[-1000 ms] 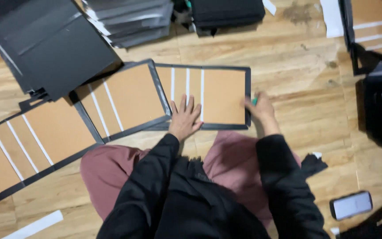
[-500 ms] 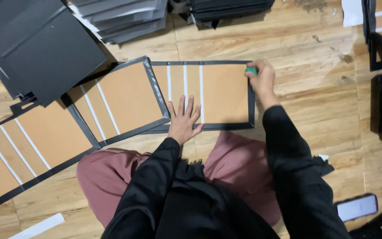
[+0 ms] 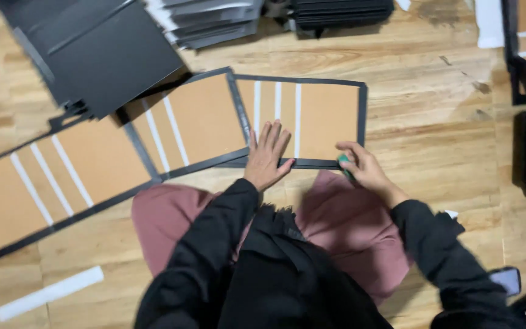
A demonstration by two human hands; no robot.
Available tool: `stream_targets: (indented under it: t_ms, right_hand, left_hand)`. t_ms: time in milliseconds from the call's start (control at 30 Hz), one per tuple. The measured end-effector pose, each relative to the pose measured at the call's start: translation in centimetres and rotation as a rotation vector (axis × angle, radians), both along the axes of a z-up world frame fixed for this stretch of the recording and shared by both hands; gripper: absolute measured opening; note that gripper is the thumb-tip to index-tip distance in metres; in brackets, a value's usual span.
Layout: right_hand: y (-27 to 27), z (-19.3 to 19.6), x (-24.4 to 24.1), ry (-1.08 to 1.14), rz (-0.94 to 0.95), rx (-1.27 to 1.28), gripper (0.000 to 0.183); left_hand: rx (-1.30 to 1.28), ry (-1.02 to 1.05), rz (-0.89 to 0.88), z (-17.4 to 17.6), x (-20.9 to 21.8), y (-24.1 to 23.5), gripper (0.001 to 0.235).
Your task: Using a hand tool to press and smooth the folds of cardboard folder covers to ensure they are flat and well-defined.
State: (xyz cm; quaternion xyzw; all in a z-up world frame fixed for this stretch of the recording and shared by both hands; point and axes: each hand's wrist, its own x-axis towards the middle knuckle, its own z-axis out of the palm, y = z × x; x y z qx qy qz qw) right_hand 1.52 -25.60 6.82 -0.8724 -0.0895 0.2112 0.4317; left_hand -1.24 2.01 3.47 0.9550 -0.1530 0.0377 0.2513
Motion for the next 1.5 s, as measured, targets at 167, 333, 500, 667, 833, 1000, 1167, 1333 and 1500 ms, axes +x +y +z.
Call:
stream_targets:
  t_ms: [167, 333, 500, 667, 833, 1000, 1167, 1333, 1500]
  right_hand:
    - [15.7, -0.1, 4.2, 0.329, -0.388, 0.478, 0.013]
    - [26.2, -3.6, 9.4, 0.069, -0.266, -0.197, 0.044]
    - [29.1, -6.1, 9.2, 0.217, -0.328, -0.19, 0.044]
    - [21.9, -4.2, 11.2, -0.008, -0.192, 0.162, 0.042]
    - [2.8, -3.3, 13.4, 0.033, -0.3, -0.151, 0.076]
    - [-7.7, -9.9, 9.3, -0.033, -0.61, -0.068, 0.042]
    - [-5.8, -10.5, 9.2, -0.087, -0.545, -0.337, 0.042]
    - [-6.5, -12.3, 10.4, -0.049, -0.669, -0.329, 0.063]
    - [-10.4, -14.3, 9.9, 0.208, -0.949, 0.604, 0.02]
  left_hand:
    - [-0.048, 0.191, 0.312, 2.7, -1.5, 12.0, 0.07]
    - [0.177, 0.395, 0.529, 3.8, -6.5, 25.7, 0.096]
    - [0.345, 0.555, 0.442, 3.8, -10.5, 29.9, 0.107]
    - [0.381, 0.492, 0.33, 2.2, -10.9, 30.8, 0.107]
    - [0.581, 0.115, 0.254, -2.2, -13.8, 31.6, 0.096]
    - [0.832, -0.376, 0.233, -5.6, -14.5, 33.6, 0.064]
    - [0.718, -0.344, 0.213, 7.0, -14.6, 26.3, 0.093]
    - [0.313, -0.398, 0.147, 13.7, -11.3, 14.2, 0.06]
    - [0.32, -0.579, -0.069, 13.0, -3.7, -0.9, 0.048]
